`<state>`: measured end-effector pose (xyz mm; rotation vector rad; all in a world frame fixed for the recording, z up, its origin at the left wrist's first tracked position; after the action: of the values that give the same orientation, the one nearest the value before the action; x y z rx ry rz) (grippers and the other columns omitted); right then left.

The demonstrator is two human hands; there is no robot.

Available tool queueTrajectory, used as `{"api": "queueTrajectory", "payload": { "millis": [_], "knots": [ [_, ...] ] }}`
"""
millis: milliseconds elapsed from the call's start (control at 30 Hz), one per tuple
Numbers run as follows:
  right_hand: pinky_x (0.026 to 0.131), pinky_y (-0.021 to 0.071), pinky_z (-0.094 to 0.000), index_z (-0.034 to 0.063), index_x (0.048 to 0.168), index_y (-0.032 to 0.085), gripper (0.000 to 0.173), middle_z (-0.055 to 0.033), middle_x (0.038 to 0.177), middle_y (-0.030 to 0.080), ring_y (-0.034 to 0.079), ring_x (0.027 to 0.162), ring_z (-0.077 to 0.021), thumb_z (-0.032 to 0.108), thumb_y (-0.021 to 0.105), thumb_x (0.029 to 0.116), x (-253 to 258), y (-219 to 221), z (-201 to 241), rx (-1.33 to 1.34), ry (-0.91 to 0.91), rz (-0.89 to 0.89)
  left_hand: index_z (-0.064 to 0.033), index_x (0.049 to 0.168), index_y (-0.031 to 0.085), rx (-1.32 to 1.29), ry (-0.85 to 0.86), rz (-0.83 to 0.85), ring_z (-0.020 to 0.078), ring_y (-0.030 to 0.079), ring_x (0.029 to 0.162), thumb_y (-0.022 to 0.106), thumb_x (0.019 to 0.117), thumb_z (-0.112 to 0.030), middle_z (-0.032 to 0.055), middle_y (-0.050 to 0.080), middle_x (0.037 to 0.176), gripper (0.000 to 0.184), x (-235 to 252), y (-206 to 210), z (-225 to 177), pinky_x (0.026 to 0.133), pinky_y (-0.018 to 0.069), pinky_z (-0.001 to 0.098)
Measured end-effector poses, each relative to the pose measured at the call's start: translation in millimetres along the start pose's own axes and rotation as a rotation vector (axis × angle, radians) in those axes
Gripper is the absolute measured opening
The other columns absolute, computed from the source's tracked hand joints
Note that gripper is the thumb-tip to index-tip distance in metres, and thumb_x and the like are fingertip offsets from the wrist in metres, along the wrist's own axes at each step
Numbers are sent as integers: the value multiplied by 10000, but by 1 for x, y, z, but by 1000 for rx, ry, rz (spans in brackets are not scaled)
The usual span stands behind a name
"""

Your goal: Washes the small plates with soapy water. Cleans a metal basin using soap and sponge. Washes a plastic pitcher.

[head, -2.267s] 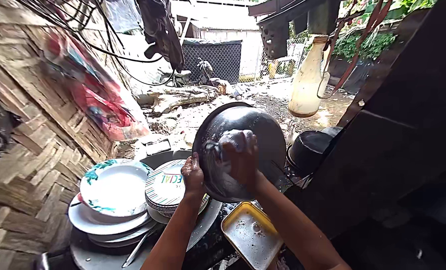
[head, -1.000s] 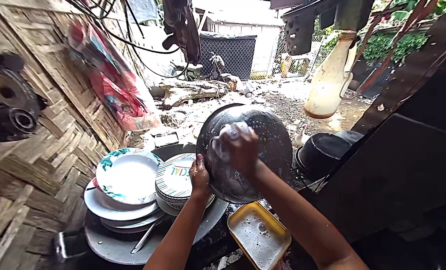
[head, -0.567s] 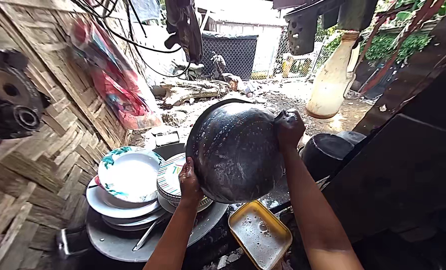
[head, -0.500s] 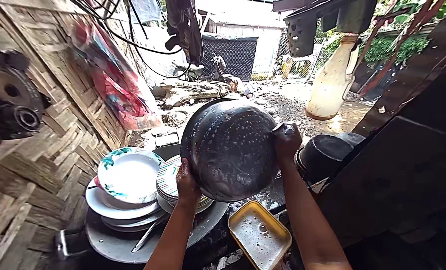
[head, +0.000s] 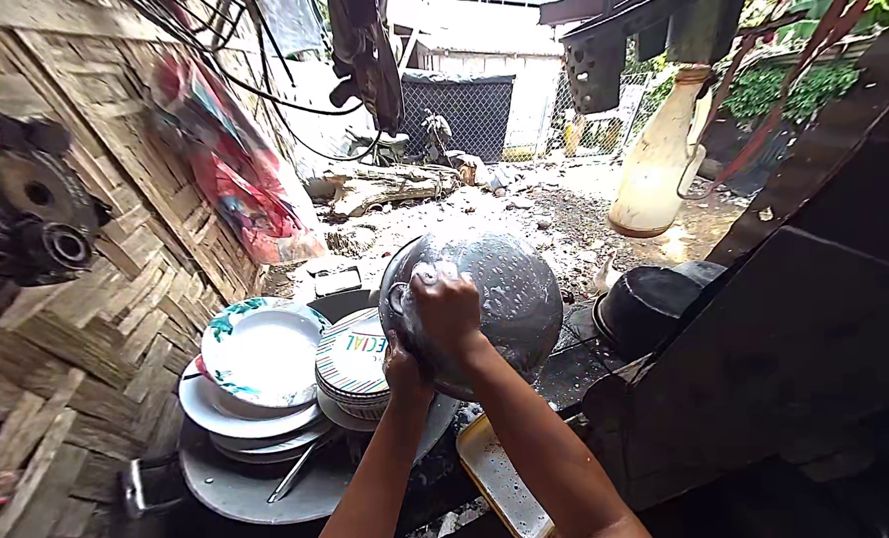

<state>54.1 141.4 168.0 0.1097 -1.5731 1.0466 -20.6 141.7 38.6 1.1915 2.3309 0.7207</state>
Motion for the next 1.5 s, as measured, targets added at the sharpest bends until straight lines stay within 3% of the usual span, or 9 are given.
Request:
{"api": "queueTrajectory", "payload": {
  "millis": [200, 367, 433, 567, 867, 1033, 1233, 1367, 1500],
  "knots": [
    [858, 532, -490, 158, 865, 801, 104, -147, 950, 746, 696, 919, -343, 228, 738, 820, -82, -9, -15, 17, -145, -368, -80, 1297, 507, -130, -50, 89, 158, 619, 997, 165, 1129, -369, 73, 623, 1094, 479, 3, -7, -9, 873, 535, 372],
    [960, 506, -451, -112, 1051, 634, 264, -214, 1042, 672, 639, 1046, -289, 65, 680, 860, -104, -20, -113, 502, 611, -461, -131, 1339, 505, -117, -34, 67, 159, 645, 1033, 162, 1120, -442, 57, 655, 1134, 512, 7, -29, -20, 881, 554, 396],
    [810, 540, -289, -59, 1202, 544, 253, -93, 982, 635, 627, 893, -100, 91, 595, 1004, -105, -15, -147, 818, 1015, -493, -140, 1433, 452, -33, 7, 80, 161, 620, 1120, 153, 1118, -458, 64, 628, 1245, 539, 2, -34, -32, 939, 537, 409],
    [790, 509, -373, 14, 1259, 554, 238, -93, 1023, 603, 577, 882, -147, 143, 497, 1067, -93, -10, -186, 1002, 1310, -338, -87, 1472, 411, 142, 252, 126, 103, 631, 1130, 202, 1130, -380, 56, 628, 1268, 496, -2, -43, -61, 962, 553, 344],
    [847, 484, -459, -11, 1243, 553, 258, -172, 1088, 606, 585, 966, -233, 136, 488, 1042, 19, -72, -185, 628, 923, 157, -189, 863, 622, 404, 779, 255, -100, 631, 720, 473, 1026, -157, -237, 632, 731, 224, -23, -44, -94, 698, 551, 150],
    [936, 483, -633, 44, 1344, 602, 431, -261, 1376, 565, 567, 1249, -447, 263, 582, 973, 63, -90, -96, 49, 549, 163, -40, 774, 618, 514, 873, 238, -113, 599, 695, 478, 1016, -75, -159, 594, 681, 282, -40, -7, -78, 692, 526, 136],
    [752, 499, -506, 130, 1010, 767, 211, -194, 1018, 720, 692, 949, -375, 110, 752, 800, 12, -57, 22, -89, -239, -124, -90, 853, 617, 397, 769, 256, -88, 611, 686, 470, 1030, -67, -171, 610, 698, 231, -34, 19, -66, 685, 539, 160],
    [924, 474, -617, -3, 1139, 717, 360, -299, 1219, 641, 590, 1188, -478, 174, 745, 826, 57, -84, -52, 183, 89, 58, -111, 805, 624, 473, 832, 326, -95, 609, 672, 525, 1022, -92, -187, 609, 694, 239, -41, 6, -91, 665, 539, 146],
    [839, 512, -228, 10, 1059, 622, 152, -15, 1053, 611, 588, 945, -32, 90, 537, 962, 59, -89, -160, 871, 375, 15, -224, 846, 668, 413, 871, 273, -100, 644, 746, 490, 1021, -78, -242, 669, 767, 289, -61, -19, -132, 715, 557, 149]
  ]
}}
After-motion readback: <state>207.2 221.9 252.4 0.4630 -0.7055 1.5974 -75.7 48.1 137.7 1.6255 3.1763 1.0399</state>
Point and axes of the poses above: each hand's wrist, its own x-axis towards the middle knuckle, its own y-axis out of the palm, z = x × y, the point moved 6 cm from there along x, towards the middle knuckle
